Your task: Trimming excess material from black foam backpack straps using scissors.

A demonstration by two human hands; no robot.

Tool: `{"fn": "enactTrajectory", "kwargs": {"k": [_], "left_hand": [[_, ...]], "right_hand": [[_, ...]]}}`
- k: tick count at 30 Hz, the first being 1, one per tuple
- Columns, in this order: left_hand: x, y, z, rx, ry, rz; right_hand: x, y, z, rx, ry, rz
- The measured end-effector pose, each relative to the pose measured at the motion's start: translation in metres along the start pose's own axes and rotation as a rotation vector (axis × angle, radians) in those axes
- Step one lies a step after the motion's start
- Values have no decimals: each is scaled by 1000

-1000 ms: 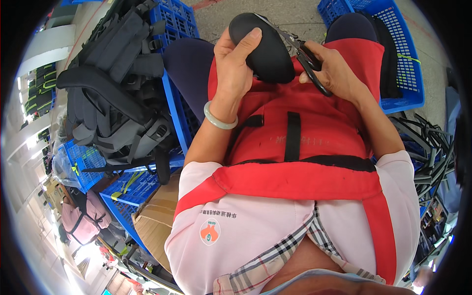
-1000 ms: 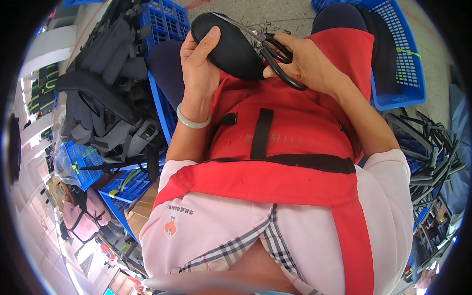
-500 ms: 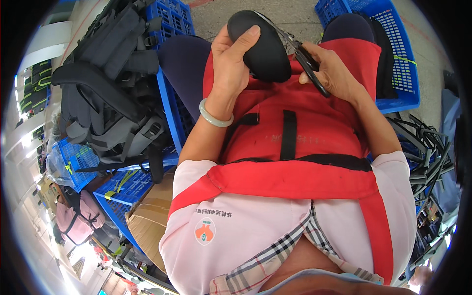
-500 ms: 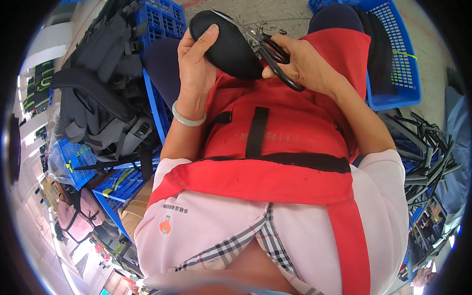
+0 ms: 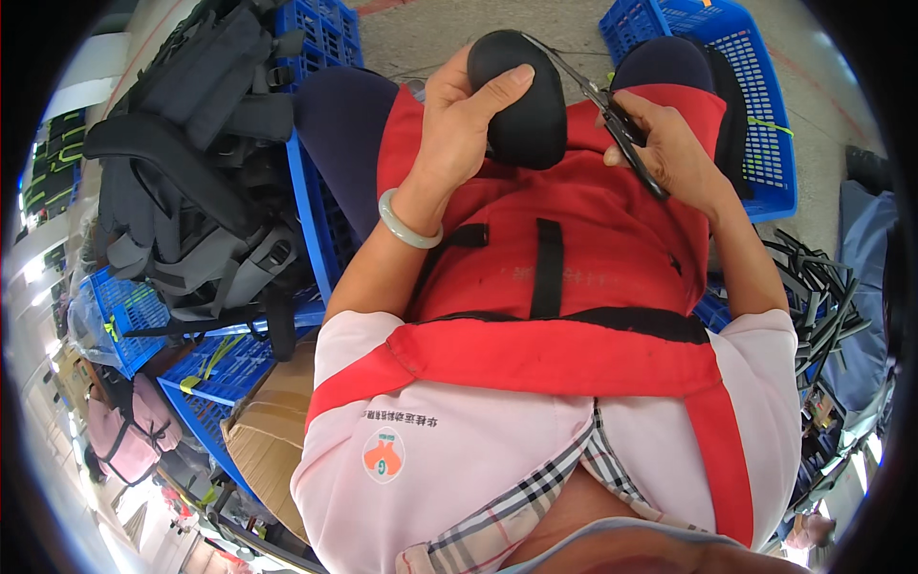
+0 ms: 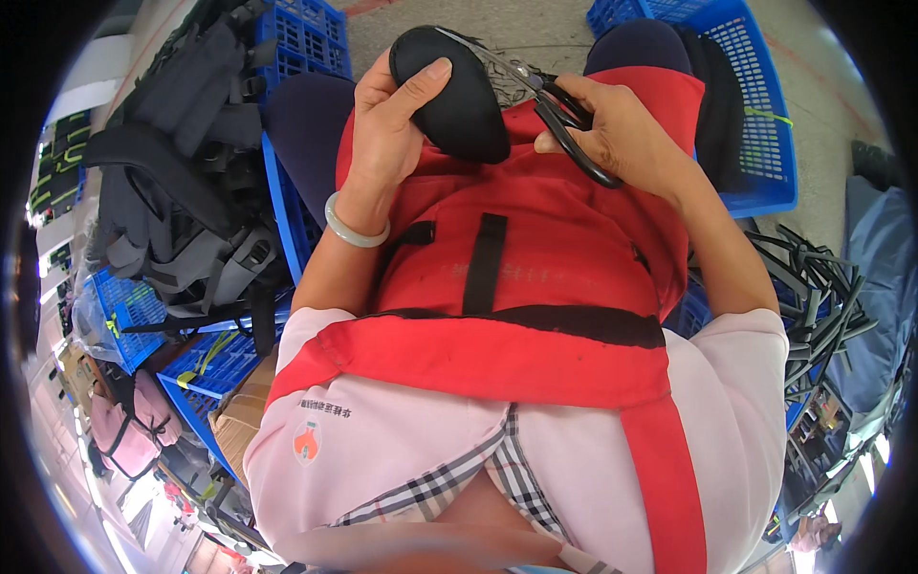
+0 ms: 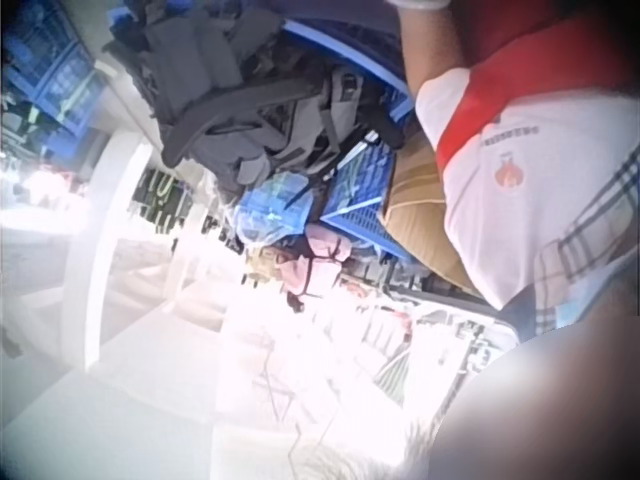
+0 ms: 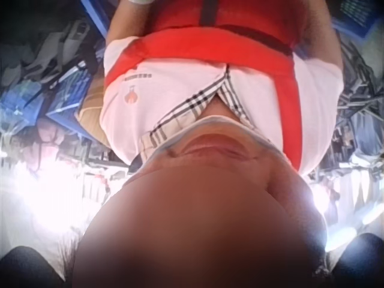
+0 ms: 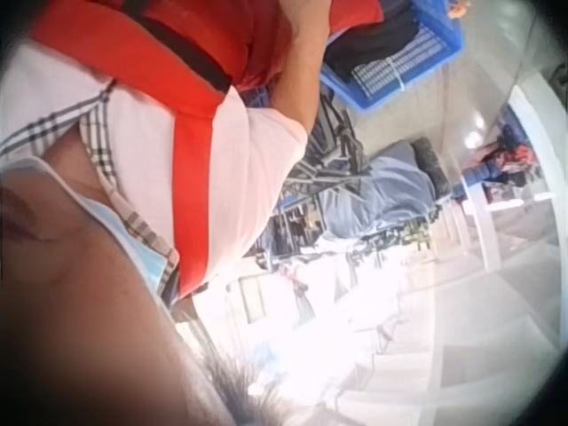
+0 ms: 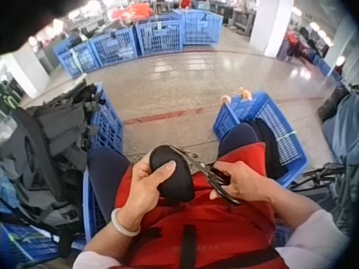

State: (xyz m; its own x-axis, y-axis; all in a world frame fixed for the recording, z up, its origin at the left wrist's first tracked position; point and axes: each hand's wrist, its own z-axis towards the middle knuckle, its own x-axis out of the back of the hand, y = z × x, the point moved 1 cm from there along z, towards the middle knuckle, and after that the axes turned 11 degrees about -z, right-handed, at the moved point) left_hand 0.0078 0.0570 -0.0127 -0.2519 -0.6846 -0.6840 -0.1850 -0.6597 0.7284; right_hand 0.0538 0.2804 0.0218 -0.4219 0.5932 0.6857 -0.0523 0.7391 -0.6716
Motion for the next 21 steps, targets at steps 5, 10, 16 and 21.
{"fn": "enactTrajectory", "kwargs": {"k": [5,10,16,21], "left_hand": [[-3,-1,-1,31,-36,7],[-7,-6,-5,71,-102,69],[-7,-7,-7,87,-190,153],[-11,-5,-9,119,-243,151]], "right_hand": [[7,3,-7,4,-2,1],[18,-2,-14,-56,-35,-46],[34,-6,-21,-93,-124,-140],[42,-5,-27,-49,-149,-211]]}}
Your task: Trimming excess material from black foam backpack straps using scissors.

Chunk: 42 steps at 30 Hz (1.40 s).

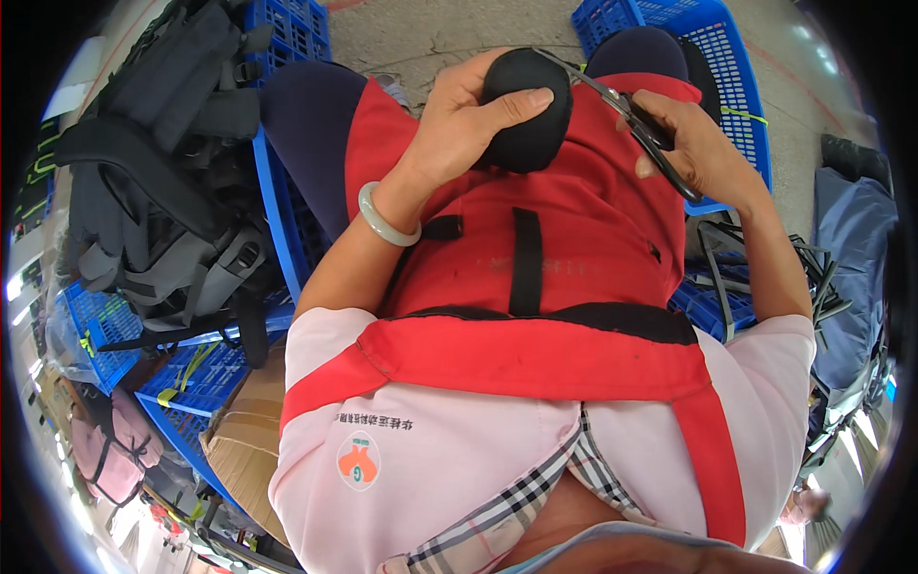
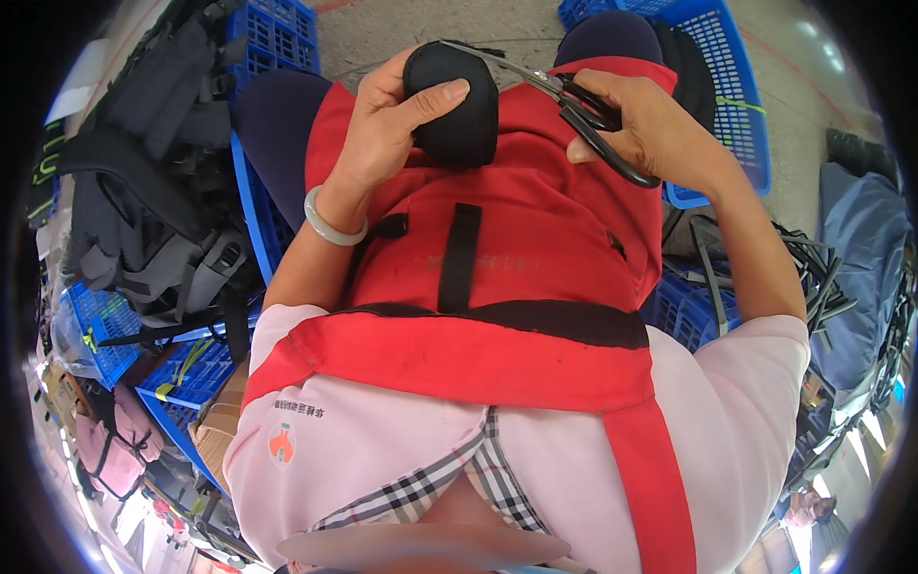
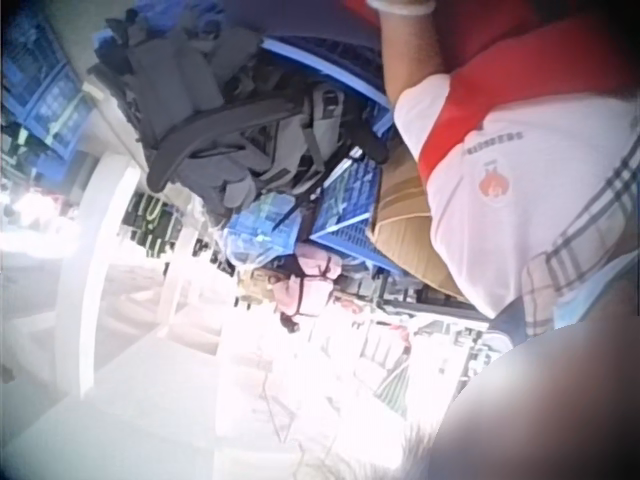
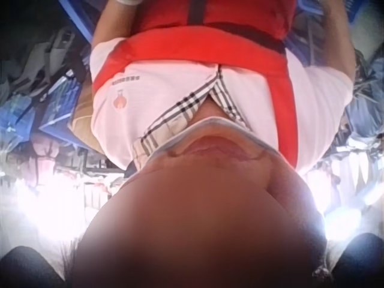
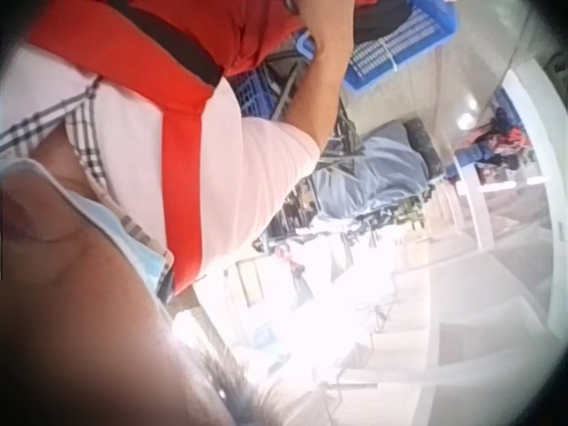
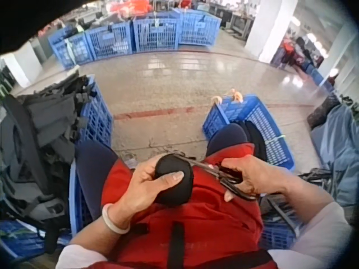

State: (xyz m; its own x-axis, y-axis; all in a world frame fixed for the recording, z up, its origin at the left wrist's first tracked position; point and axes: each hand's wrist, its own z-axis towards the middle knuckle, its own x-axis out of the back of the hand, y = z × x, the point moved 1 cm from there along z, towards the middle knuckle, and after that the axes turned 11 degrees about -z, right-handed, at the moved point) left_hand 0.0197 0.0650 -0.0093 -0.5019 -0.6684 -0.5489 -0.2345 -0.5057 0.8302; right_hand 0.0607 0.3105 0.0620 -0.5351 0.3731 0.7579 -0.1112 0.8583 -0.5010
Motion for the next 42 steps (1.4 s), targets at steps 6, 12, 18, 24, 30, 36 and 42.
{"fn": "enactTrajectory", "kwargs": {"k": [6,12,18,24,30,36,42], "left_hand": [[-2,-8,-3,14,-47,36],[-13,-11,-5,44,-134,94],[-16,-19,-9,59,-174,152],[-22,-20,-9,83,-196,134],[-32,-26,-12,99,-257,95],[-30,-28,-11,231,-279,70],[-32,-30,-12,218,-305,40]], "right_hand": [[16,-3,-10,-54,-114,19],[22,-7,-19,5,-72,-74],[37,-12,-26,-35,-182,-132],[40,-8,-30,-136,-192,-149],[56,-23,-24,-32,-238,-394],[69,-49,-23,-134,-245,-460],[82,-42,-12,-80,-364,-610]]}}
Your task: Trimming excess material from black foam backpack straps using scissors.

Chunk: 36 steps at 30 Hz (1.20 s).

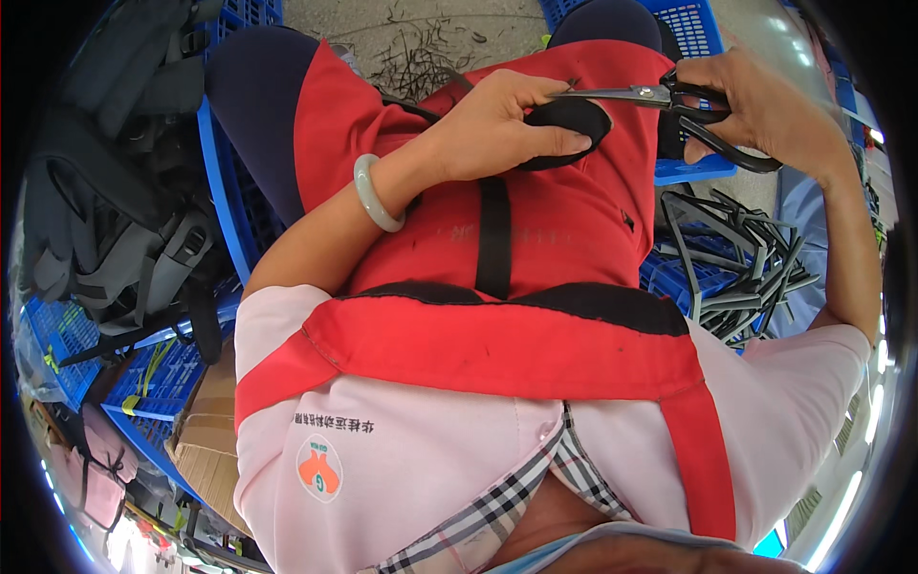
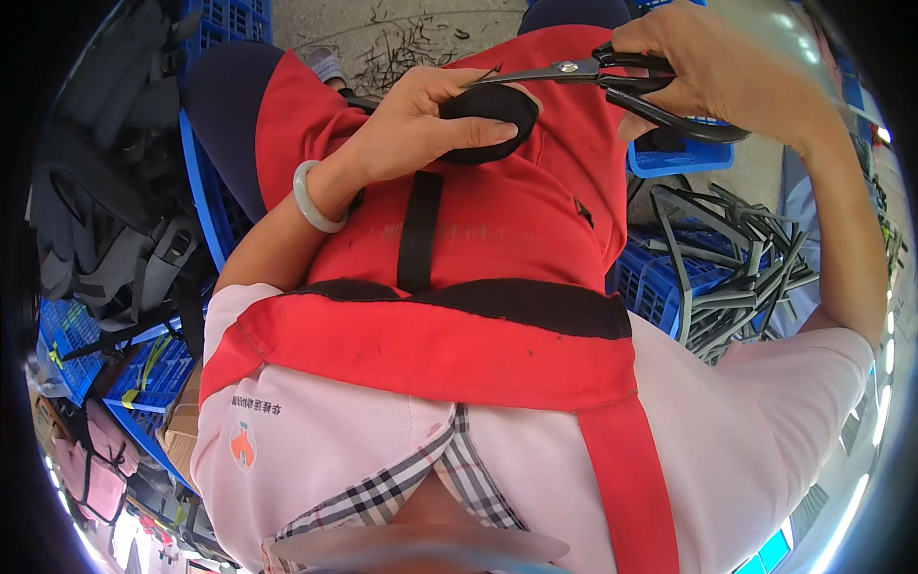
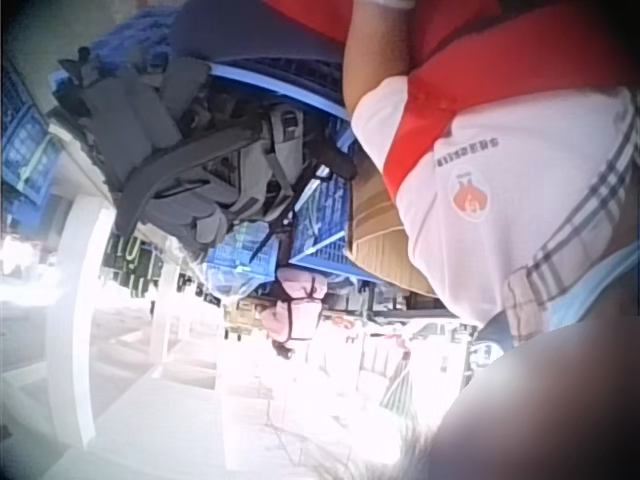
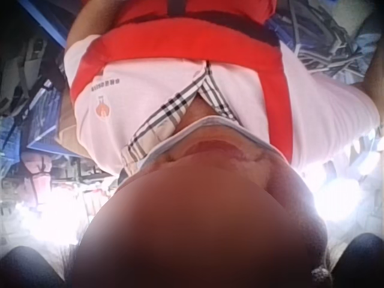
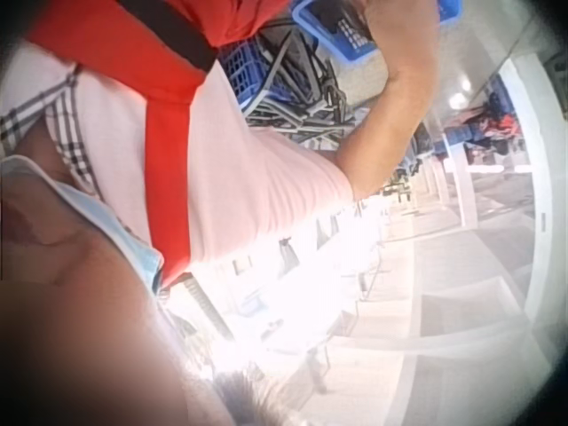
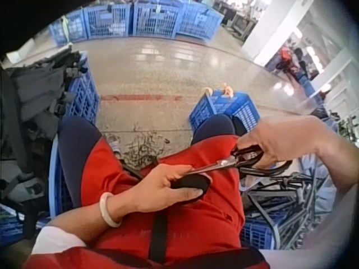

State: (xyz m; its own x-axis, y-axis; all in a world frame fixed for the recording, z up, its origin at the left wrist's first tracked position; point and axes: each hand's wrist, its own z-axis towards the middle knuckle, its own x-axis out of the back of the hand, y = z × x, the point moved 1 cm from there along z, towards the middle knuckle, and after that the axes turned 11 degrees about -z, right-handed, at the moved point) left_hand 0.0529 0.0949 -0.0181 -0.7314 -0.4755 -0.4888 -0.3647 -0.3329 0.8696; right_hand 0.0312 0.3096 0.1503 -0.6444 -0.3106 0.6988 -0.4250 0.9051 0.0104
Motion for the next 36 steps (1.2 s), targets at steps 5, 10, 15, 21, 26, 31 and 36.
{"fn": "enactTrajectory", "kwargs": {"k": [5,10,15,21,26,31,36], "left_hand": [[-3,0,0,46,38,-17],[2,-8,1,21,30,-53],[-3,-3,1,-34,44,-71],[1,-6,2,-6,43,-68],[0,-6,2,-16,41,-29],[-3,-6,1,-1,52,-58],[-3,-7,2,-9,37,-48]], "right_hand": [[11,-19,-8,42,199,-38],[15,-20,-4,-9,69,-77],[16,-17,-7,-58,2,-76],[15,-18,-6,30,93,-136],[6,-15,-7,58,208,-169],[17,-15,-1,-3,-25,-85],[21,-12,2,3,-28,-132]]}}
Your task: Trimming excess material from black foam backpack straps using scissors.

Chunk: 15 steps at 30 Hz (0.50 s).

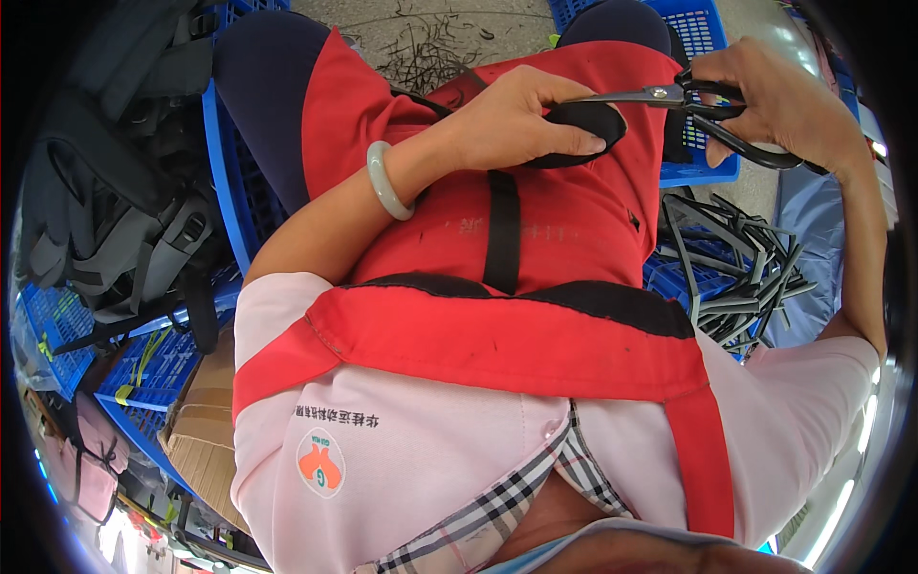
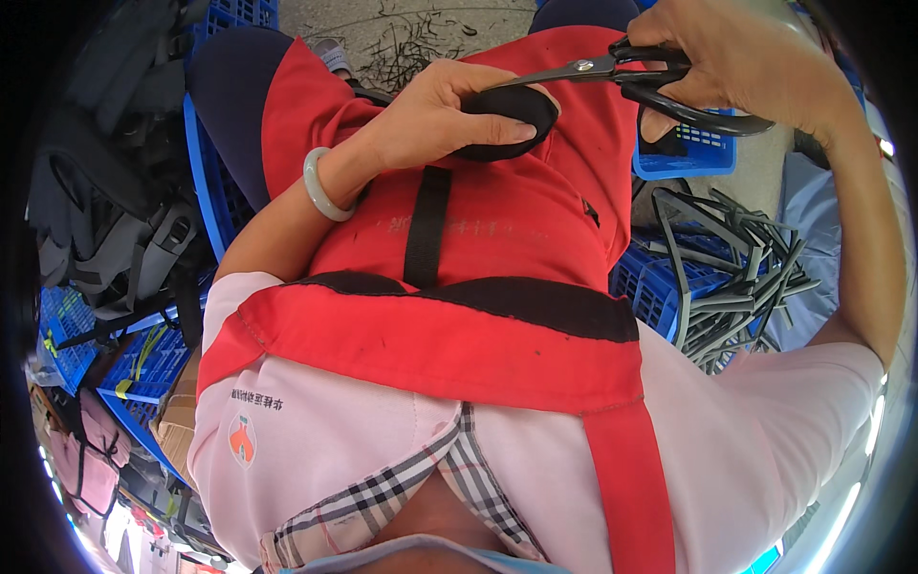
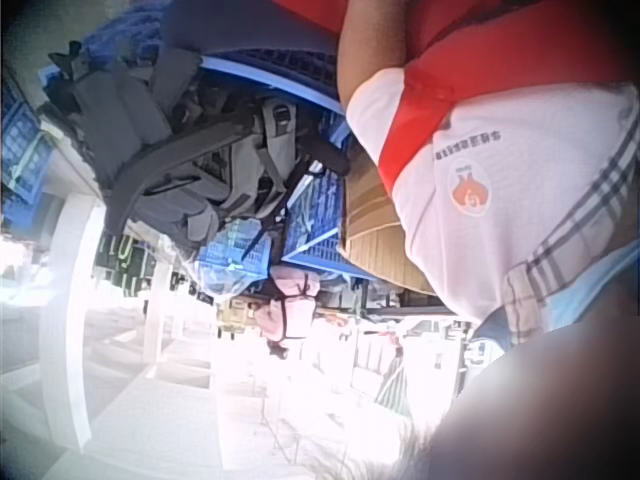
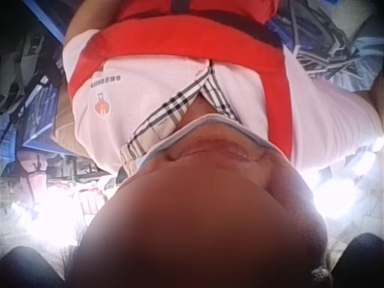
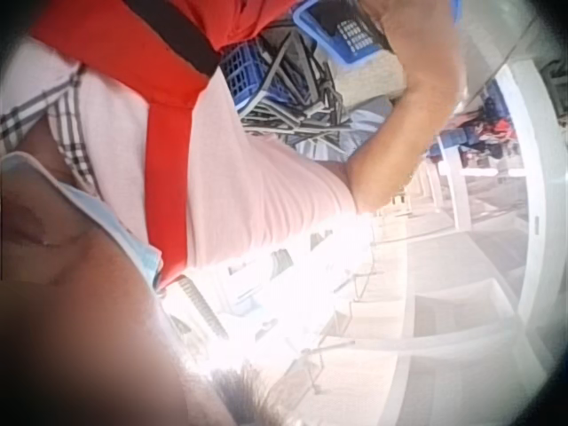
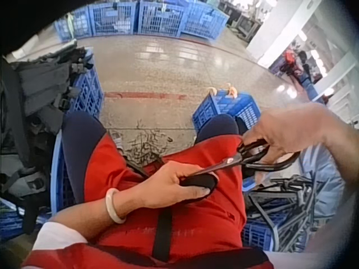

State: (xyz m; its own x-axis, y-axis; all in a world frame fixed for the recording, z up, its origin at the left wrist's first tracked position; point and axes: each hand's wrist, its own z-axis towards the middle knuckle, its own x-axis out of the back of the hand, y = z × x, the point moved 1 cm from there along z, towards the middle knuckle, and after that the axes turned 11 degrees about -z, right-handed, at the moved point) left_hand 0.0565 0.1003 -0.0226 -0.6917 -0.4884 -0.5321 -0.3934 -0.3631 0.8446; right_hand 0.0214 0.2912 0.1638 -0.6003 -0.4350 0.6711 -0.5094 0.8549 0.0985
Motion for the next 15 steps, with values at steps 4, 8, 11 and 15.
{"fn": "enactTrajectory", "kwargs": {"k": [4,8,11,15], "left_hand": [[1,-1,0,49,-7,-5],[0,1,-1,41,-12,-11],[-1,-2,1,43,-10,-5],[7,5,3,38,-2,37]], "right_hand": [[17,-29,-2,-202,-49,22],[2,-10,1,21,143,-50],[3,-2,7,121,95,-47],[14,-8,8,-56,-15,-26]]}}
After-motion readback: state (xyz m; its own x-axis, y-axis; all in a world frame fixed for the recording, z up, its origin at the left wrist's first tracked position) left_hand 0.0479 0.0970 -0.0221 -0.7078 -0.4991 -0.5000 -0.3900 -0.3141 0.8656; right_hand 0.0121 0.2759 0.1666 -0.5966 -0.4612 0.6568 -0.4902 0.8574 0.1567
